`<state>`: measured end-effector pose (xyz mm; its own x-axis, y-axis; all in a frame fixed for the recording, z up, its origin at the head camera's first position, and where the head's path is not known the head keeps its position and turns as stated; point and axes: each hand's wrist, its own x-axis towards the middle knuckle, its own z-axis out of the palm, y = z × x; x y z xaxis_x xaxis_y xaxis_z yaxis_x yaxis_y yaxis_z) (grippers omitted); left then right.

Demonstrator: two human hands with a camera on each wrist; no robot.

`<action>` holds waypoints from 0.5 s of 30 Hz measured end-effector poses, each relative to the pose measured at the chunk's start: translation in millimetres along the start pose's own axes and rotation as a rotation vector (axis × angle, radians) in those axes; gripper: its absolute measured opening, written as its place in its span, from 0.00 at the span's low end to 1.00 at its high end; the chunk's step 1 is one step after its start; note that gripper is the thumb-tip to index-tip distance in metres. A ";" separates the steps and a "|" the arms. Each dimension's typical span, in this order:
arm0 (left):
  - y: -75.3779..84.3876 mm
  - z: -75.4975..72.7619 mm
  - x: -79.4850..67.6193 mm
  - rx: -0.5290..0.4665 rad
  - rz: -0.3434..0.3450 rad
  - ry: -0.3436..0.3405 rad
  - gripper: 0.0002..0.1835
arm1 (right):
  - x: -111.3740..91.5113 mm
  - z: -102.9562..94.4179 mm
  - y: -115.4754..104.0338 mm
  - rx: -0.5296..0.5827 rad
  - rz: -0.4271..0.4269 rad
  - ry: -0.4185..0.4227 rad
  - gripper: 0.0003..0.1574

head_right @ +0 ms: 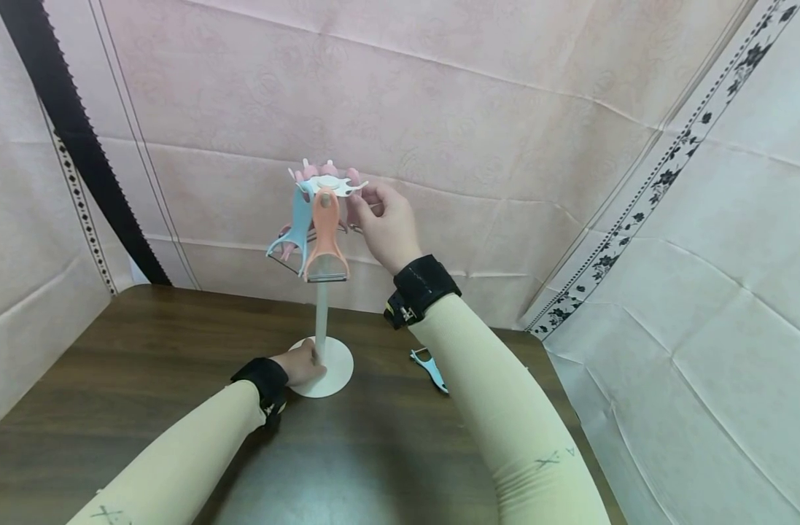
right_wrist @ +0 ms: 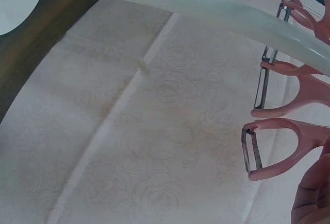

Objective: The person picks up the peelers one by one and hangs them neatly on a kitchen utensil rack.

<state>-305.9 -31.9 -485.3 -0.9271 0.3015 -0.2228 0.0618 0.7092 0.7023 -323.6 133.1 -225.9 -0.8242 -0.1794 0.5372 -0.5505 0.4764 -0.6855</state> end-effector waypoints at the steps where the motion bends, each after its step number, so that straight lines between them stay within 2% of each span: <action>1: 1.9 -1.1 -1.9 -0.003 -0.001 -0.002 0.18 | -0.6 0.5 0.2 -0.008 -0.004 -0.001 0.12; 5: 6.7 -3.3 -7.6 0.003 0.004 -0.005 0.17 | -3.4 1.8 1.4 -0.022 -0.022 -0.016 0.11; 15: 8.8 -4.9 -11.0 -0.026 -0.004 0.002 0.17 | -7.9 5.6 7.5 -0.058 -0.026 -0.039 0.11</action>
<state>-297.0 -32.1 -473.3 -0.9281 0.2974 -0.2240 0.0488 0.6936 0.7187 -322.0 133.3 -238.1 -0.8150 -0.2247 0.5341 -0.5638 0.5201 -0.6416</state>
